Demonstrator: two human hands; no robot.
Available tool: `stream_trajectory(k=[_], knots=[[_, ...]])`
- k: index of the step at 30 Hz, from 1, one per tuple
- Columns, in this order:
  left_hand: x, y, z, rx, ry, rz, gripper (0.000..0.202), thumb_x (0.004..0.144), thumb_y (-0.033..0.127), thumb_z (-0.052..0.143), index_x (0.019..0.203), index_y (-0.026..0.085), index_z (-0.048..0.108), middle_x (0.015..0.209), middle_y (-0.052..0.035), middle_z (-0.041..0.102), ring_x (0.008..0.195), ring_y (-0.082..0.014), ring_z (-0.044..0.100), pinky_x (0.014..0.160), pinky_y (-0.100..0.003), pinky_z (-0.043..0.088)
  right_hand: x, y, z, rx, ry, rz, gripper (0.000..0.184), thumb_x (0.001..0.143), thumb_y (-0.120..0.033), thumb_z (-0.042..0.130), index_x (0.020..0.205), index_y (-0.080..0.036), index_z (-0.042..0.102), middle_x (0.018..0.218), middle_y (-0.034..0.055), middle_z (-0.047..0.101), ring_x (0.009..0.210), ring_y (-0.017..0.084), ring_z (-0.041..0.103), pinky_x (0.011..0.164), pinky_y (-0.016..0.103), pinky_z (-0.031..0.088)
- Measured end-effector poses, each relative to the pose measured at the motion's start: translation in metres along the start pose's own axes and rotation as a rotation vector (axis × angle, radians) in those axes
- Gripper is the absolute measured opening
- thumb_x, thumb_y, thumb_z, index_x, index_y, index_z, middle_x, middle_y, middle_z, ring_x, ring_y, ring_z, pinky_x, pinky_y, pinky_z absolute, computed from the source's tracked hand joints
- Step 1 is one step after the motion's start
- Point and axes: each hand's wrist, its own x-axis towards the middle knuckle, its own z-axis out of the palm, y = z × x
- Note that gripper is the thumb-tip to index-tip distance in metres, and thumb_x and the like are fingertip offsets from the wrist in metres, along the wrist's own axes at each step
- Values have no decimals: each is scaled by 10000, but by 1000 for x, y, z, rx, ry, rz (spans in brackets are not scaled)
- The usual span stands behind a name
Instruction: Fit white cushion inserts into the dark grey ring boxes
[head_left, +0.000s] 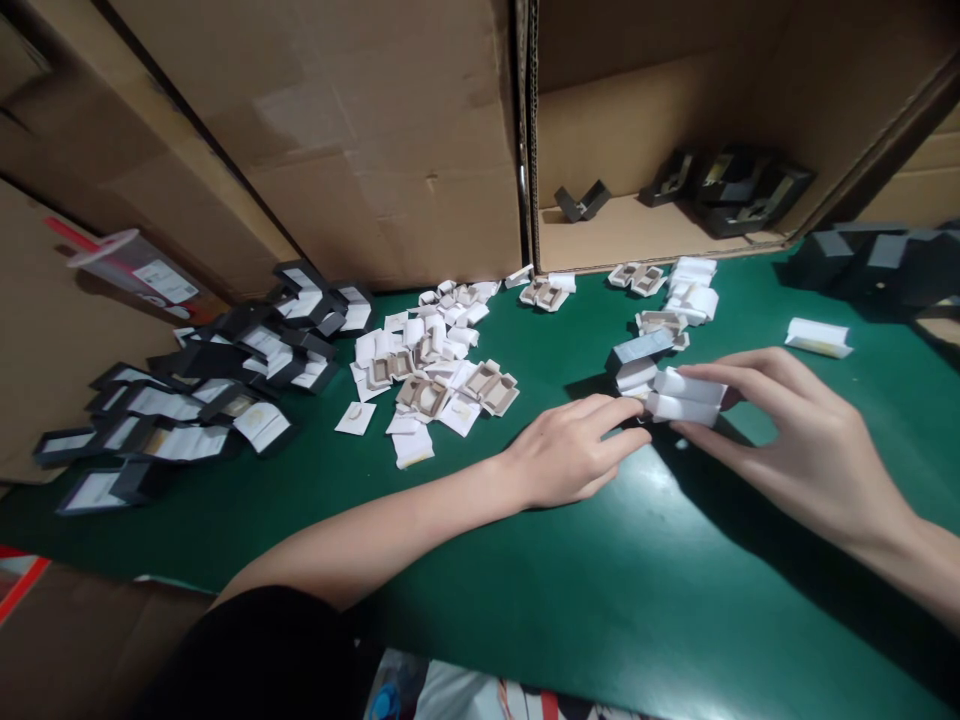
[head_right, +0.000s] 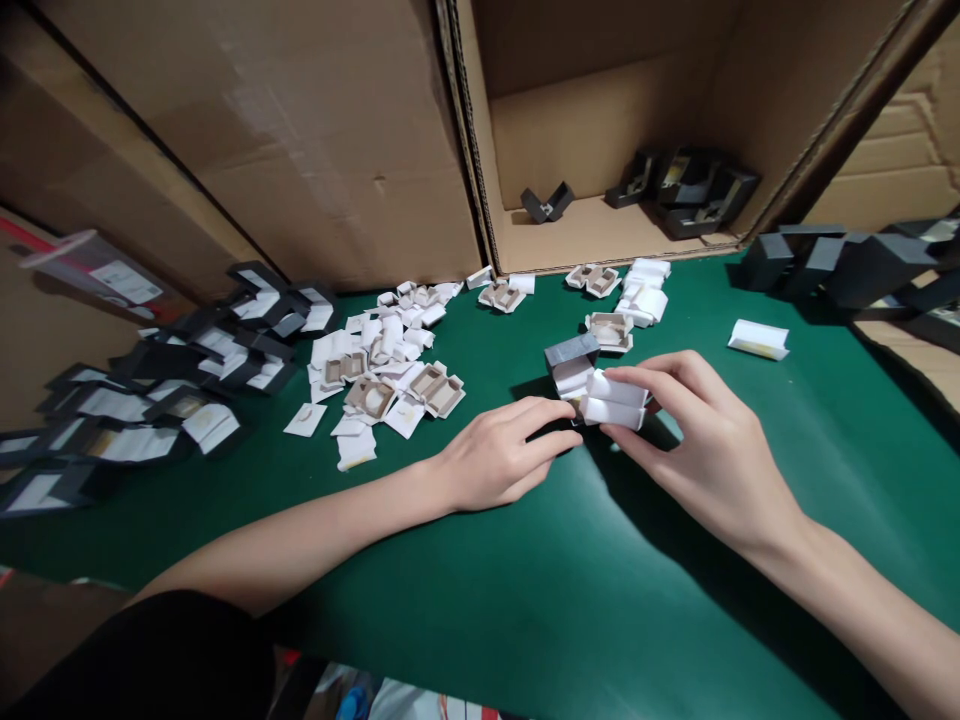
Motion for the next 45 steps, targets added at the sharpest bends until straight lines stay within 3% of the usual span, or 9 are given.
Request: stream_trajectory(k=[9, 23, 34, 45], knots=[[0, 2, -1, 13, 51, -3, 387, 879, 179, 372, 1246, 143, 491, 1258, -43, 527, 1134, -113, 505, 972, -232, 517, 1, 0, 0, -49, 73, -64, 316, 830, -253, 657, 1128, -156, 619, 1009, 82, 575, 870, 172, 579, 769, 290, 469], [0, 3, -1, -17, -2, -24, 393, 886, 181, 360, 1256, 163, 492, 1315, -48, 488, 1176, -113, 492, 976, -244, 534, 0, 5, 0, 25, -107, -67, 309, 863, -274, 622, 1156, -199, 558, 1070, 83, 578, 917, 195, 597, 758, 308, 490], [0, 1, 0, -6, -3, -10, 394, 879, 172, 384, 1258, 149, 491, 1317, -60, 492, 1187, -119, 486, 1001, -238, 521, -1, 2, 1, -83, 21, -129, 347, 832, -212, 666, 1166, -149, 591, 1023, 93, 581, 875, 172, 598, 758, 280, 482], [0, 2, -3, -9, 8, 2, 386, 880, 172, 366, 1243, 157, 499, 1295, -54, 499, 1176, -118, 500, 933, -232, 557, 2, 12, -2, 58, -162, -117, 313, 853, -299, 644, 1141, -188, 587, 1043, 84, 570, 870, 169, 587, 708, 260, 489]])
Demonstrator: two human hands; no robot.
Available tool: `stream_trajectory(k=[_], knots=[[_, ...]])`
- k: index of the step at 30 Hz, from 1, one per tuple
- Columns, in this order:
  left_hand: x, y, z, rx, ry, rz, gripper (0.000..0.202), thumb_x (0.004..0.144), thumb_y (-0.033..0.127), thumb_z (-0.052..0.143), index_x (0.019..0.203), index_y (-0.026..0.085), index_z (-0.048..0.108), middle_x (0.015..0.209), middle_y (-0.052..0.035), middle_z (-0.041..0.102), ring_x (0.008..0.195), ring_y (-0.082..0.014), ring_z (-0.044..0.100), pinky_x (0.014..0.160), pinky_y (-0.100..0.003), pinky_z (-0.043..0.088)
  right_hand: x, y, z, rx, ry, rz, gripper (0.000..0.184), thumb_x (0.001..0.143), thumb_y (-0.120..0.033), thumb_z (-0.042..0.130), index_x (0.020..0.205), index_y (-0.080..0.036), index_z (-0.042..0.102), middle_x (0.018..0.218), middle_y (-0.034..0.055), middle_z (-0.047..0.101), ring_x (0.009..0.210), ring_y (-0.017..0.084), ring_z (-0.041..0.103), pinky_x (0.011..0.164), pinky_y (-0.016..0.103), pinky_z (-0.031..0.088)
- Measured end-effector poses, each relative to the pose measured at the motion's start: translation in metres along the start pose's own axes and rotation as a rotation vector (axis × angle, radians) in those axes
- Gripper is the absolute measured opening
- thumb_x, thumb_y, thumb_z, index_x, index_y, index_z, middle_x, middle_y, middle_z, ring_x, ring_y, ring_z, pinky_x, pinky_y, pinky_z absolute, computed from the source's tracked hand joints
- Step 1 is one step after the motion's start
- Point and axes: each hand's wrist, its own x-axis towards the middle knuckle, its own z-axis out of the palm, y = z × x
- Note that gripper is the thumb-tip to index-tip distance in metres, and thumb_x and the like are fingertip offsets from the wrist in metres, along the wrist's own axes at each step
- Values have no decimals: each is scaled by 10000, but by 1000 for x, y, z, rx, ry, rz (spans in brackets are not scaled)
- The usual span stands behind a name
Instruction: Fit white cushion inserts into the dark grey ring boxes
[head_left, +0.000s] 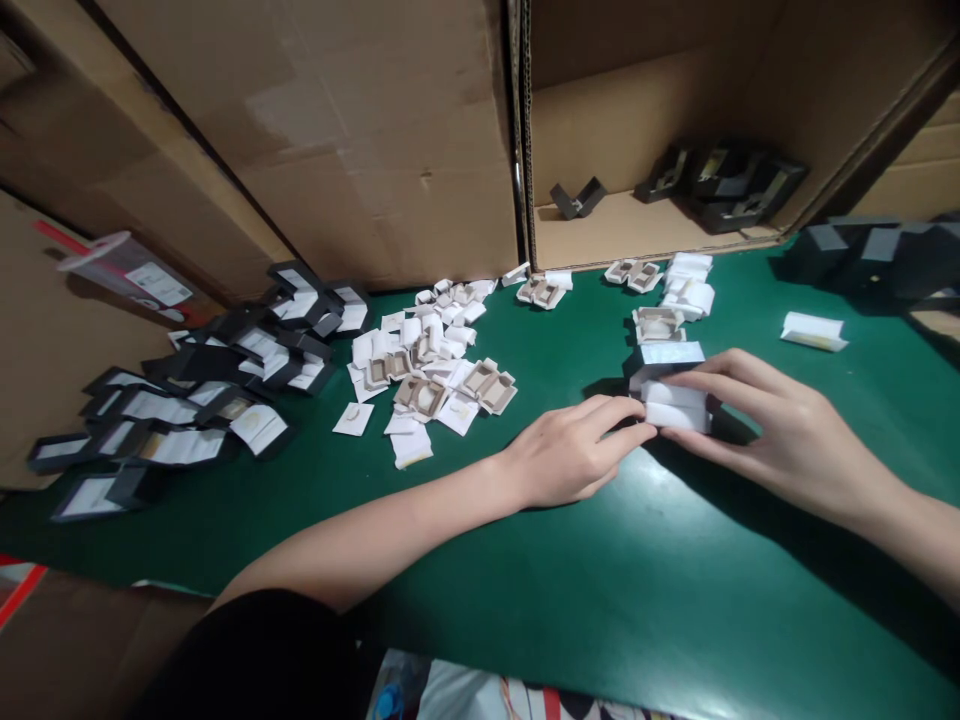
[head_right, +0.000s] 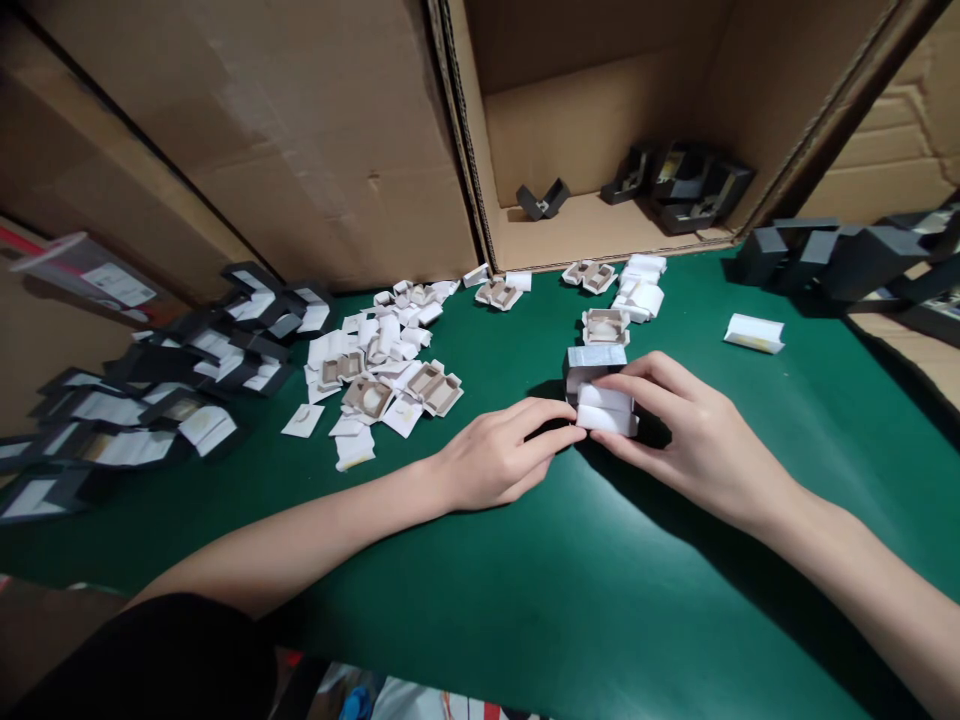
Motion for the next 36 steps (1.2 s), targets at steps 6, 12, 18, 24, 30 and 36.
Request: stream_trajectory(k=[6, 12, 18, 24, 30, 36], knots=[[0, 2, -2, -44, -46, -33, 397, 887, 186, 357, 1260, 169, 492, 1310, -76, 479, 1202, -128, 495, 917, -233, 575, 0, 0, 3, -11, -33, 4, 320, 891, -341, 580, 1170, -183, 561, 1058, 101, 557, 880, 182, 593, 699, 274, 492], [-2, 2, 1, -55, -16, -25, 404, 886, 191, 356, 1264, 161, 497, 1322, -64, 480, 1215, -132, 481, 971, -248, 563, -3, 4, 11, -27, -51, 23, 356, 914, -364, 538, 1225, -192, 526, 1102, 113, 526, 942, 215, 576, 730, 305, 492], [0, 1, -3, -162, -21, -93, 343, 890, 190, 343, 1194, 171, 501, 1305, -48, 466, 1188, -115, 506, 984, -249, 557, -5, 4, 13, -46, -103, 34, 386, 939, -357, 496, 1290, -197, 484, 1131, 116, 519, 947, 208, 564, 726, 305, 482], [4, -2, 1, -500, 146, -393, 338, 866, 327, 482, 1151, 147, 462, 1261, -108, 425, 1086, -93, 562, 962, -251, 570, -4, 1, 19, -160, -50, -20, 368, 938, -348, 500, 1276, -204, 489, 1127, 109, 554, 956, 231, 534, 774, 359, 430], [10, -7, 7, -780, 126, -557, 823, 715, 393, 690, 1386, 216, 248, 1314, -118, 467, 912, -62, 593, 862, -257, 590, -3, -8, 22, -292, -35, -41, 350, 949, -360, 483, 1259, -200, 517, 1127, 106, 587, 877, 223, 506, 693, 339, 347], [10, -11, 7, -849, 89, -549, 791, 744, 394, 664, 1419, 221, 290, 1331, -135, 496, 856, -54, 592, 857, -257, 562, 0, -13, 23, -268, -48, -87, 322, 953, -323, 485, 1243, -189, 526, 1154, 114, 595, 871, 216, 521, 680, 335, 361]])
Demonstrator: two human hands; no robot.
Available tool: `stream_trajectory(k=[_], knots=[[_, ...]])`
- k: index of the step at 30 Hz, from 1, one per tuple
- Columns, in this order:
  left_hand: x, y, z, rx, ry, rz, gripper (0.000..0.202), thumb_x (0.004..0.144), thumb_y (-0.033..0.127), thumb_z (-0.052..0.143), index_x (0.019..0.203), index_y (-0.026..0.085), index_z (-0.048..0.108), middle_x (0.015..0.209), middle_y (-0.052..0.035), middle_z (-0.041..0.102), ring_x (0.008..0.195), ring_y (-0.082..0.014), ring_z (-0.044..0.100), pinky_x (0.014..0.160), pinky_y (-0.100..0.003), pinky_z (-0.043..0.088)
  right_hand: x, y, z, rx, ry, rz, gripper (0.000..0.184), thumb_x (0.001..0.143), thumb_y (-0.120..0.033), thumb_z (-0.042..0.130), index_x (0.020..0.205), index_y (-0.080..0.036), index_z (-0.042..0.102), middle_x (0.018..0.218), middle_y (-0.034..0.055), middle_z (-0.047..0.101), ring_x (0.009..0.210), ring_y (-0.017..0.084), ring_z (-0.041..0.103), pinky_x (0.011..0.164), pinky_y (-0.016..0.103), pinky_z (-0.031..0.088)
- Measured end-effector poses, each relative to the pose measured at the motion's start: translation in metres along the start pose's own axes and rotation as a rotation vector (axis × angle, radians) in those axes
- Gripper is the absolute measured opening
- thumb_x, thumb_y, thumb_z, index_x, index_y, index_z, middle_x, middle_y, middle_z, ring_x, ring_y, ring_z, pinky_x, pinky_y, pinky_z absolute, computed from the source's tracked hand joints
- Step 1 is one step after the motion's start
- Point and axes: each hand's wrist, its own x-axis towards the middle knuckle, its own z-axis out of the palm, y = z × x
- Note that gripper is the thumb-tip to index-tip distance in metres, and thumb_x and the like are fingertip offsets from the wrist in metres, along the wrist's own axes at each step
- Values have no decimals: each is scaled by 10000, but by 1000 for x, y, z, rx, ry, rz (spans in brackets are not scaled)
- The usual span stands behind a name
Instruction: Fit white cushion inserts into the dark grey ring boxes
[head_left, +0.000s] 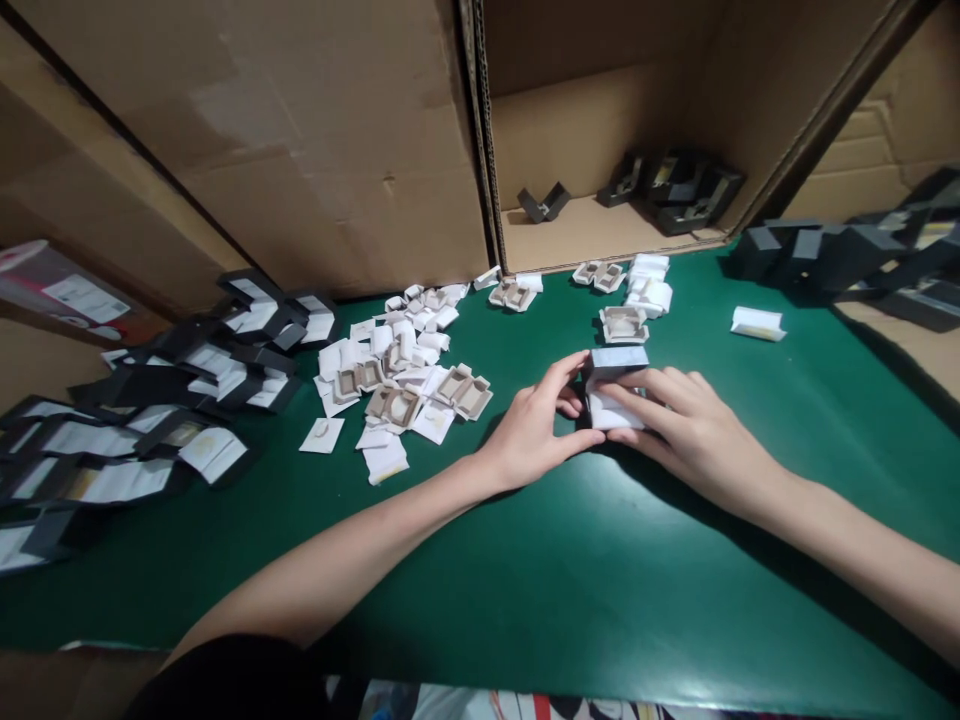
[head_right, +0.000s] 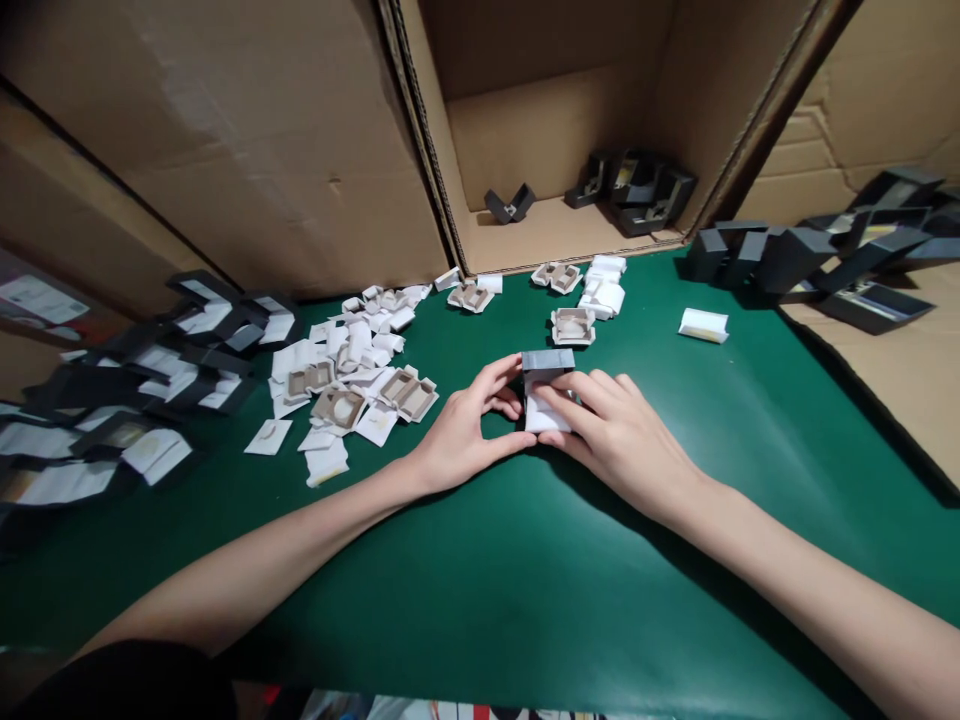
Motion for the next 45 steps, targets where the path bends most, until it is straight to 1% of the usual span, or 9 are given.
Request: stream_trajectory(k=[6, 10, 14, 17, 23, 27, 33, 40, 45], knots=[[7, 4, -13, 67, -69, -41, 786, 761, 339, 637, 1452, 216, 283, 1328, -114, 511, 965, -91, 574, 900, -262, 528, 0, 8, -8, 0, 54, -122, 361, 956, -223, 464, 1290, -85, 468, 1118, 166, 606, 948, 217, 564, 749, 318, 456], [9, 10, -19, 99, -117, -47, 738, 740, 319, 621, 1416, 234, 337, 1340, -87, 498, 1043, -123, 562, 945, -280, 507, 1, 9, -16, -73, 83, -180, 312, 919, -59, 418, 1195, -135, 539, 1099, 121, 641, 819, 178, 568, 675, 304, 442], [8, 12, -18, 68, -123, -59, 728, 740, 314, 602, 1404, 215, 319, 1358, -91, 475, 1148, -158, 539, 987, -288, 493, 2, 11, -17, -109, 234, -163, 163, 862, -97, 576, 1012, -146, 614, 918, 98, 644, 726, 162, 537, 623, 296, 419], [9, 9, -18, 33, -132, -57, 724, 755, 276, 576, 1420, 230, 295, 1366, -84, 466, 1175, -157, 534, 973, -278, 507, 2, 16, -15, -61, 252, -120, 146, 835, -125, 635, 976, -161, 633, 864, 73, 622, 736, 161, 542, 620, 294, 415], [11, -2, -15, -42, -51, -4, 518, 796, 224, 531, 1311, 228, 481, 1248, -83, 490, 1125, -94, 566, 925, -199, 535, 6, 16, -15, -164, 390, -96, 82, 754, -174, 742, 802, -215, 690, 1140, 98, 594, 1012, 284, 555, 822, 430, 440], [9, 2, -13, -8, 15, 54, 255, 811, 220, 531, 1048, 153, 597, 1123, -57, 579, 1019, -57, 600, 937, -189, 528, 9, 17, -12, -13, 306, -112, 81, 791, -171, 701, 854, -195, 656, 1308, 125, 492, 1233, 323, 470, 980, 475, 445], [7, 12, -13, 261, 60, 185, 313, 787, 430, 615, 973, 177, 608, 1124, -5, 631, 1058, -77, 605, 937, -220, 518, 8, 18, -8, 115, 243, -89, 102, 838, -141, 636, 932, -181, 638, 1266, 149, 512, 1123, 253, 569, 920, 394, 519], [5, 3, -8, 730, 166, 547, 223, 858, 315, 530, 978, 141, 600, 1102, -32, 657, 1036, -114, 631, 912, -244, 537, 10, 17, -11, 135, 247, -133, 73, 816, -95, 649, 870, -145, 656, 1206, 167, 521, 1072, 253, 582, 889, 392, 526], [7, 11, -4, 960, 184, 557, 210, 875, 292, 470, 892, 138, 612, 1007, -35, 670, 937, -123, 661, 801, -230, 547, 6, 19, -3, 73, 297, -138, 175, 801, -80, 657, 964, -142, 651, 1203, 178, 539, 1088, 272, 583, 875, 390, 532]])
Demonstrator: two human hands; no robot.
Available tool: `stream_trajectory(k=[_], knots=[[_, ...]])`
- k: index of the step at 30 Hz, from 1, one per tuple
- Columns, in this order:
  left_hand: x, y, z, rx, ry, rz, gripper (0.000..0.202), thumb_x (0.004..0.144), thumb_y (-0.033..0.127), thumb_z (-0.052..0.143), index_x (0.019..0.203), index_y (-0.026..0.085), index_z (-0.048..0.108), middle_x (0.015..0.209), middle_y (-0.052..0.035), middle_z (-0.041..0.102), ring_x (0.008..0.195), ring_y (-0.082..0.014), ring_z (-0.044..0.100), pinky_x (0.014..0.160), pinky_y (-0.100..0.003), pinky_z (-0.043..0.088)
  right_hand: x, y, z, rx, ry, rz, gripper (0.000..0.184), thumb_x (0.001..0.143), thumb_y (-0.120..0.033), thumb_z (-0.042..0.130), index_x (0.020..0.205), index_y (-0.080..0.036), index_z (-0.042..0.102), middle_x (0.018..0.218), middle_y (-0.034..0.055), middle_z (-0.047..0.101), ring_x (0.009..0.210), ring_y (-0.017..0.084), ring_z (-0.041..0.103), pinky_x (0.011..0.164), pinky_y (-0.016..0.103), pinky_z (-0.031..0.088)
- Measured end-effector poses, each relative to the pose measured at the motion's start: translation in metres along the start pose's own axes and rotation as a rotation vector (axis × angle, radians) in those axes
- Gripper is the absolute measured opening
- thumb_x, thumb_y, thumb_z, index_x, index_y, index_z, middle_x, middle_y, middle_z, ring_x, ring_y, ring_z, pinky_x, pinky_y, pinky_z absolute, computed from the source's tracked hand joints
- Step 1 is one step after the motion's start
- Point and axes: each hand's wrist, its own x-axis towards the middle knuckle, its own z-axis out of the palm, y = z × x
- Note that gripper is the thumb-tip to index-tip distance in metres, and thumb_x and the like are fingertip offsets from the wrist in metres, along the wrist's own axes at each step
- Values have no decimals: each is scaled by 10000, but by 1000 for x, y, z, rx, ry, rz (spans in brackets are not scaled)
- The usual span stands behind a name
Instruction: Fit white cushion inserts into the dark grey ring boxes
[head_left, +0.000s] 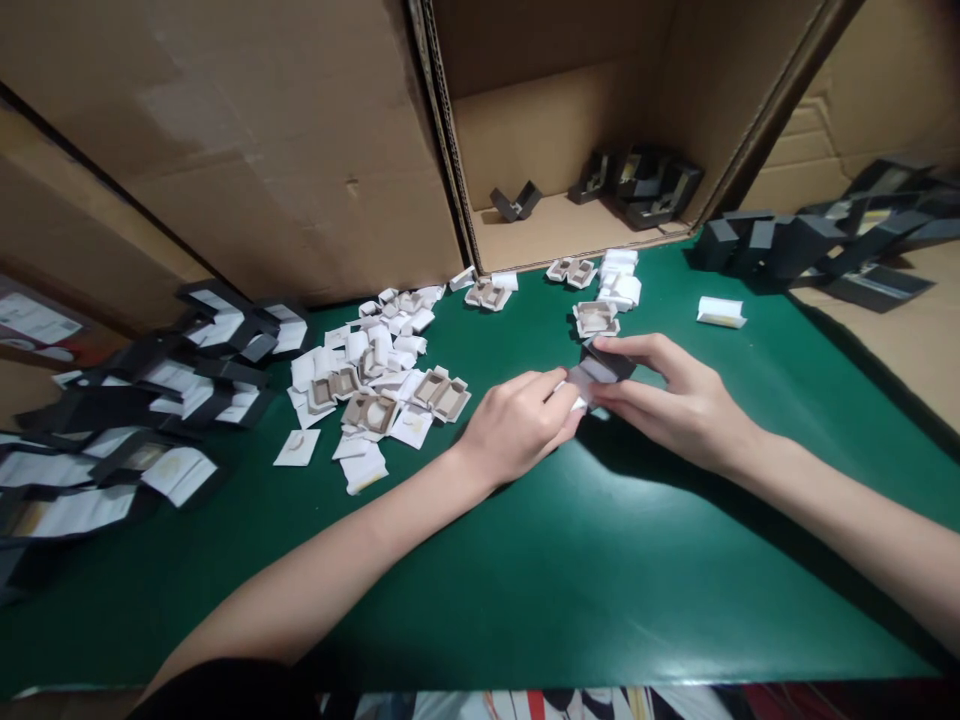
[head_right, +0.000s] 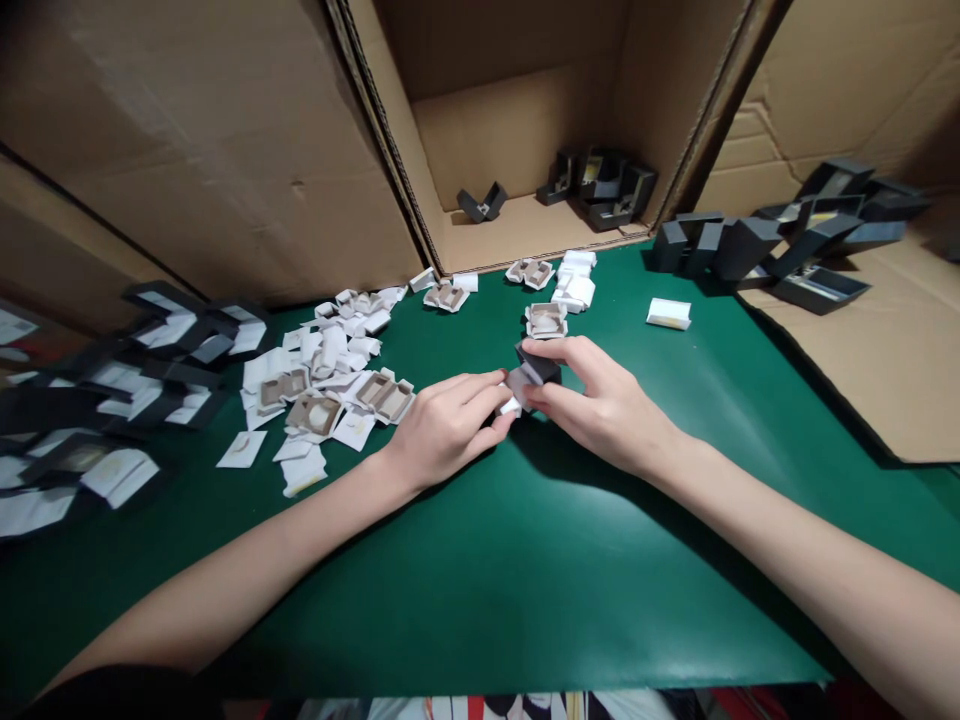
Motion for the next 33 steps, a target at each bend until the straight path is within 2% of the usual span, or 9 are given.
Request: stream_trajectory(k=[4, 8, 13, 16, 19, 24, 28, 31, 33], knots=[[7, 7, -6, 55, -88, -43, 207, 875, 268, 432, 860, 144, 597, 923, -27, 661, 830, -121, 659, 683, -218, 513, 0, 2, 1, -5, -22, -23, 257, 813, -85, 648, 1065, -126, 626, 1217, 187, 547, 1105, 274, 577, 884, 389, 533], [8, 12, -5, 43, -148, -112, 222, 886, 278, 415, 835, 144, 584, 862, -25, 646, 797, -111, 651, 658, -203, 477, 1, 3, 2, -48, -7, -67, 170, 811, -99, 656, 976, -131, 636, 1194, 181, 557, 1093, 276, 584, 868, 387, 542], [8, 7, -6, -62, -173, -143, 264, 902, 358, 434, 885, 155, 602, 972, -25, 660, 882, -115, 654, 708, -199, 486, 1, 3, 5, -69, 35, -58, 91, 810, -120, 663, 888, -142, 623, 1159, 176, 561, 1060, 264, 597, 829, 381, 560], [13, -8, -16, -238, -253, -86, 340, 895, 435, 431, 939, 161, 628, 1036, -40, 656, 925, -100, 643, 781, -195, 503, 1, 4, 5, -35, 14, -28, 61, 824, -130, 651, 862, -161, 614, 1183, 162, 544, 1075, 254, 592, 852, 393, 559], [18, -23, -25, -308, -284, 60, 290, 894, 369, 453, 1020, 201, 652, 1174, -49, 618, 1086, -117, 599, 907, -230, 506, 1, 5, 4, 8, 8, 2, 48, 838, -136, 633, 862, -175, 618, 1200, 146, 533, 1096, 248, 586, 878, 400, 557], [15, -26, -18, -174, -134, 199, 234, 894, 273, 465, 1047, 208, 629, 1122, 4, 644, 1013, -81, 611, 844, -192, 522, 0, 5, 6, 60, 17, 29, 46, 833, -128, 636, 855, -167, 625, 1191, 138, 531, 1122, 250, 578, 906, 388, 554], [7, -21, -6, -17, 47, 285, 198, 876, 235, 496, 1020, 156, 606, 1065, -18, 660, 982, -85, 622, 839, -191, 515, -1, 4, 7, 68, 38, 32, 67, 818, -110, 641, 861, -161, 634, 1204, 141, 530, 1127, 255, 574, 906, 393, 557], [3, -19, -1, -18, 134, 315, 165, 856, 224, 531, 981, 138, 597, 1018, -23, 667, 970, -92, 621, 842, -204, 501, -1, 3, 7, 51, 61, 19, 117, 818, -87, 629, 898, -171, 634, 1203, 131, 535, 1099, 242, 587, 896, 402, 560], [2, -18, 1, -54, 142, 306, 122, 851, 216, 535, 924, 132, 585, 979, -23, 667, 940, -92, 617, 824, -216, 488, -1, 2, 7, 33, 58, 3, 137, 815, -75, 629, 911, -173, 630, 1209, 133, 535, 1088, 240, 590, 883, 403, 562]])
